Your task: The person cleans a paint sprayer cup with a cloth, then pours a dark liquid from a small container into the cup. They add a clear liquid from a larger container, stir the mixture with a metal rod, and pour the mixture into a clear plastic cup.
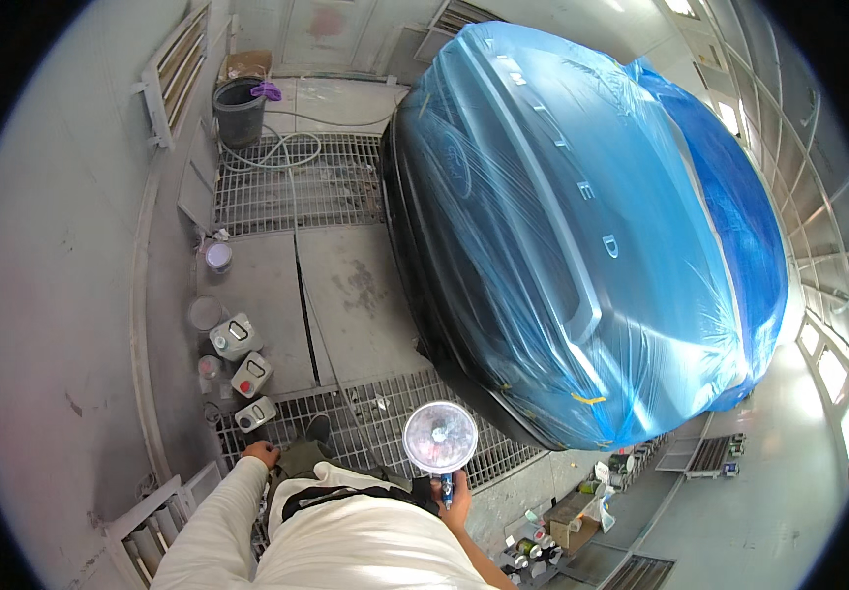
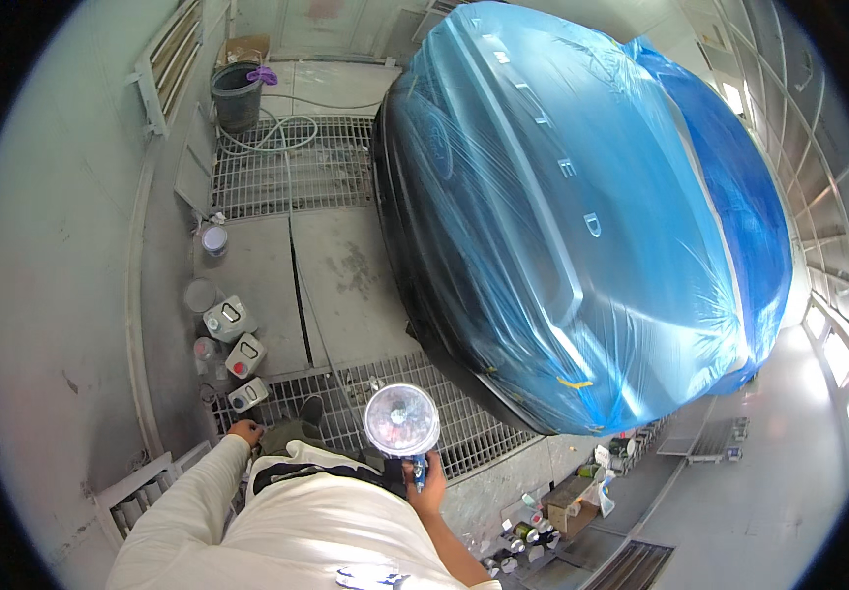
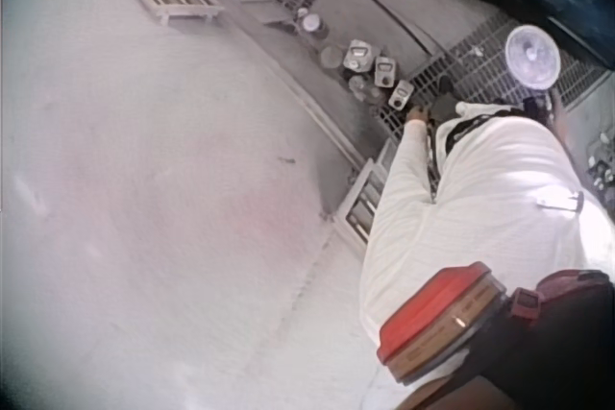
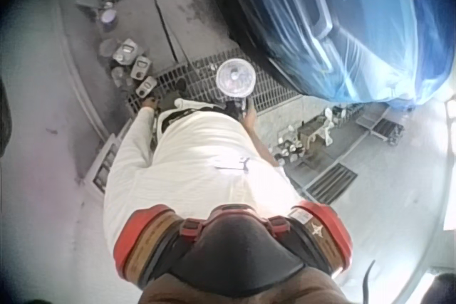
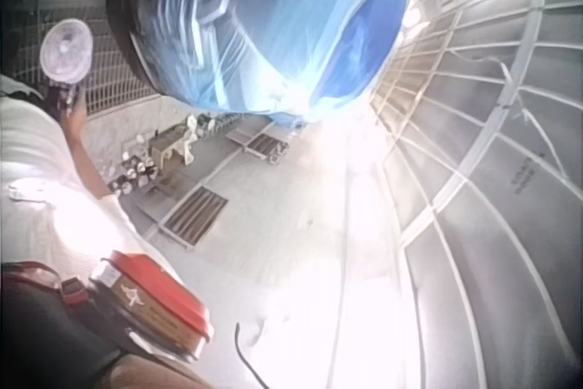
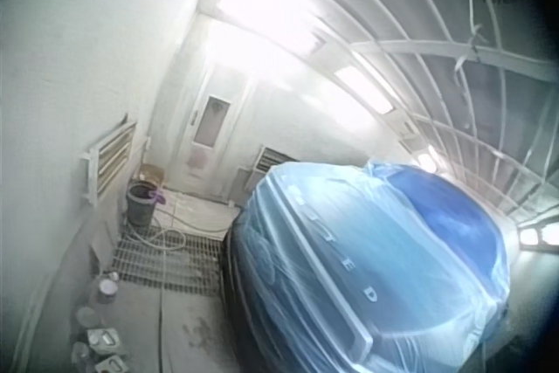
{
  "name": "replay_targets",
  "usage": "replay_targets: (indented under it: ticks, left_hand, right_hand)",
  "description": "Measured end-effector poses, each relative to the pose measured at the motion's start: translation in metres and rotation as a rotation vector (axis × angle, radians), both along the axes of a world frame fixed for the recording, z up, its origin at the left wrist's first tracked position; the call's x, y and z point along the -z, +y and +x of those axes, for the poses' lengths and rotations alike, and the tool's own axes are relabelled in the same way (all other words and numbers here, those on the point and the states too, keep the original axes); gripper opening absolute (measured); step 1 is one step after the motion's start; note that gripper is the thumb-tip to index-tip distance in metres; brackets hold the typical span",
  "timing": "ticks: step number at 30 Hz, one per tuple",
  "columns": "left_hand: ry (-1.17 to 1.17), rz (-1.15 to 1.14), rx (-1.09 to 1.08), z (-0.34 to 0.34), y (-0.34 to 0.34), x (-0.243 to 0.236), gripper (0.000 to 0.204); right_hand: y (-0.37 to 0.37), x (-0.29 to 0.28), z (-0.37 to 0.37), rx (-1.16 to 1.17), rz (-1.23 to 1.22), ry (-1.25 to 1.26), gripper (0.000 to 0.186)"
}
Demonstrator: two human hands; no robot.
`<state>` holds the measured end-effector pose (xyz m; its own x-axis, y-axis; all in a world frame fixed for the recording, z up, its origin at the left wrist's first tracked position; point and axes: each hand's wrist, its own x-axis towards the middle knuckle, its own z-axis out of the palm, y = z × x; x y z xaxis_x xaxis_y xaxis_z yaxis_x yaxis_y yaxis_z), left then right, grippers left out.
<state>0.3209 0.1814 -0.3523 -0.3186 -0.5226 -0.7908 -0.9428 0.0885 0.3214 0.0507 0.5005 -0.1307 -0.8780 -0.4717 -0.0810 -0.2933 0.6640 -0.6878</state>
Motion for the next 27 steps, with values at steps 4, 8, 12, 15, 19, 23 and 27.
replay_targets:
  ticks: [4, 8, 12, 15, 19, 23, 27]
  left_hand:
    - [0.015, -0.015, -0.042, 0.007, 0.004, 0.000, 0.044]
    - [0.041, -0.029, -0.041, 0.013, 0.004, -0.002, 0.045]
    - [0.017, 0.003, -0.055, 0.014, 0.002, -0.005, 0.047]
    - [0.021, -0.007, -0.052, 0.015, 0.001, -0.007, 0.048]
    - [0.009, 0.010, -0.085, 0.016, 0.003, -0.010, 0.046]
    - [0.009, 0.010, -0.103, 0.017, 0.006, -0.011, 0.047]
    - [0.026, 0.037, -0.079, 0.014, 0.004, -0.008, 0.045]
  right_hand:
    - [-0.036, 0.002, -0.016, -0.027, -0.030, 0.065, 0.051]
    - [-0.071, -0.001, -0.027, -0.041, -0.074, 0.057, 0.051]
    - [-0.104, -0.013, -0.035, -0.076, -0.052, 0.061, 0.050]
    - [-0.127, -0.024, -0.040, -0.105, -0.094, 0.081, 0.050]
    - [-0.152, -0.035, -0.046, -0.119, -0.156, 0.092, 0.047]
    - [-0.176, -0.042, -0.052, -0.109, -0.171, 0.072, 0.045]
    - [-0.203, -0.050, -0.057, -0.100, -0.151, 0.068, 0.049]
